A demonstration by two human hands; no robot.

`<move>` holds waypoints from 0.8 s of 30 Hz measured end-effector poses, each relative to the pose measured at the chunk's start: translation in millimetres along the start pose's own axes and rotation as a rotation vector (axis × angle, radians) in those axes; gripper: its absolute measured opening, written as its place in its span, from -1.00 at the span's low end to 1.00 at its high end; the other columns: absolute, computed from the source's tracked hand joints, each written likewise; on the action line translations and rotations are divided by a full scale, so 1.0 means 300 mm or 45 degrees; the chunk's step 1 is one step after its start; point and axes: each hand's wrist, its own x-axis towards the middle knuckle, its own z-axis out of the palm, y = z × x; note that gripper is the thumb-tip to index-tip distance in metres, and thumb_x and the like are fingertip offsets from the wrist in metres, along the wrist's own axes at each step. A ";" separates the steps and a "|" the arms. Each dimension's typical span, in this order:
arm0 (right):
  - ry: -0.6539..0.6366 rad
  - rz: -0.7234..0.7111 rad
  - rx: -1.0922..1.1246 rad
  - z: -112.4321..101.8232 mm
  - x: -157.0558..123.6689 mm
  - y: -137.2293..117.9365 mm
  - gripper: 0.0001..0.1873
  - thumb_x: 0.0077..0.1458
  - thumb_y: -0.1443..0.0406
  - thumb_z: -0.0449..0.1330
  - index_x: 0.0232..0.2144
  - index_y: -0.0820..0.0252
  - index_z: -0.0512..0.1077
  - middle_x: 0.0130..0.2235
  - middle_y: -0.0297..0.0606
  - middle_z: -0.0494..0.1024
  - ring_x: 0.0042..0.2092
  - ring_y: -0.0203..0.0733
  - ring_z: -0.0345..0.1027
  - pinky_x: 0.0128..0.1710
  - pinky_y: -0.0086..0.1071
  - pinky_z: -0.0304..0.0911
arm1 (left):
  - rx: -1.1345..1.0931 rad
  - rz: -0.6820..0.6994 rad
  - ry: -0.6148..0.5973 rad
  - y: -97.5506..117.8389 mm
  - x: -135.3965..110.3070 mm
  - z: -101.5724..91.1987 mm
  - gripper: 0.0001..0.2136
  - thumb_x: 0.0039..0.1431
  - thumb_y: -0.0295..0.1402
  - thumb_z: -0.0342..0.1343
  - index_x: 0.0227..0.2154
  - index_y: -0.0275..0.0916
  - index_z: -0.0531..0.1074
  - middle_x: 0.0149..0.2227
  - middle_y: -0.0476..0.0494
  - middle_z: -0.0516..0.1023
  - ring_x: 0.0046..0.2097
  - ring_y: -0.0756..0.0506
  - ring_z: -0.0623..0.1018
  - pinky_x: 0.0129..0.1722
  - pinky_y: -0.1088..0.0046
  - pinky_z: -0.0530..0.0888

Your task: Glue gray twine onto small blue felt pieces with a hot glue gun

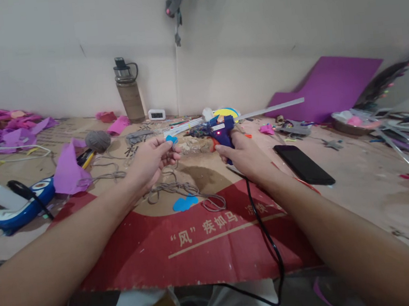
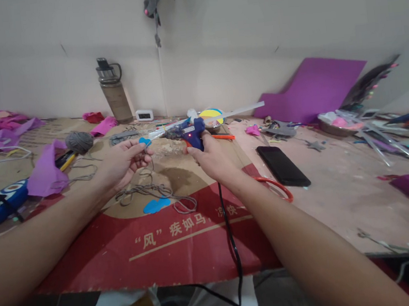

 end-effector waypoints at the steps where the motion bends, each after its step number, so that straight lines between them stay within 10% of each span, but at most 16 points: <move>1: -0.025 0.100 -0.026 0.000 0.005 0.004 -0.78 0.07 0.21 0.12 -0.21 0.14 0.37 -0.40 -0.23 0.51 -0.35 -0.06 0.40 -0.27 -0.14 0.35 | -0.006 0.002 -0.017 -0.001 -0.001 0.000 -0.87 0.17 -0.43 0.13 -0.48 -0.30 0.35 -0.50 -0.08 0.51 -0.53 0.08 0.46 -0.52 0.58 0.38; 7: -0.130 0.219 -0.351 -0.005 0.045 0.083 -0.80 0.07 0.17 0.17 -0.51 0.11 0.28 -0.52 -0.21 0.45 -0.41 -0.04 0.38 -0.33 -0.18 0.23 | -0.047 0.049 -0.069 0.002 -0.019 0.017 -0.90 0.15 -0.44 0.13 -0.43 -0.29 0.33 -0.47 -0.07 0.54 -0.51 0.08 0.49 -0.52 0.59 0.38; 11: 0.151 -0.006 -0.487 0.008 0.037 0.088 -0.78 0.02 0.21 0.23 -0.53 0.14 0.29 -0.36 -0.05 0.46 -0.16 0.06 0.36 -0.10 -0.06 0.21 | -0.013 0.160 0.034 0.004 -0.027 0.028 -0.87 0.14 -0.40 0.16 -0.39 -0.26 0.29 -0.46 -0.06 0.56 -0.48 0.03 0.55 -0.50 0.55 0.42; 17: 0.084 -0.179 0.175 0.112 0.010 -0.095 -0.74 0.16 0.09 0.10 -0.42 0.13 0.32 -0.35 -0.25 0.45 -0.28 -0.19 0.31 -0.20 -0.26 0.25 | 0.110 0.357 0.063 0.009 -0.045 0.033 -0.83 0.14 -0.32 0.18 -0.36 -0.25 0.29 -0.41 -0.09 0.57 -0.43 -0.03 0.59 -0.42 0.44 0.52; 24: 0.062 0.022 0.869 0.219 0.034 -0.147 -0.67 -0.04 0.08 0.29 -0.33 0.16 0.36 -0.32 -0.34 0.47 -0.31 -0.31 0.33 -0.26 -0.36 0.25 | -0.042 0.406 0.131 0.012 -0.040 0.032 -0.88 0.14 -0.38 0.17 -0.34 -0.27 0.33 -0.45 -0.08 0.56 -0.46 -0.03 0.59 -0.44 0.46 0.53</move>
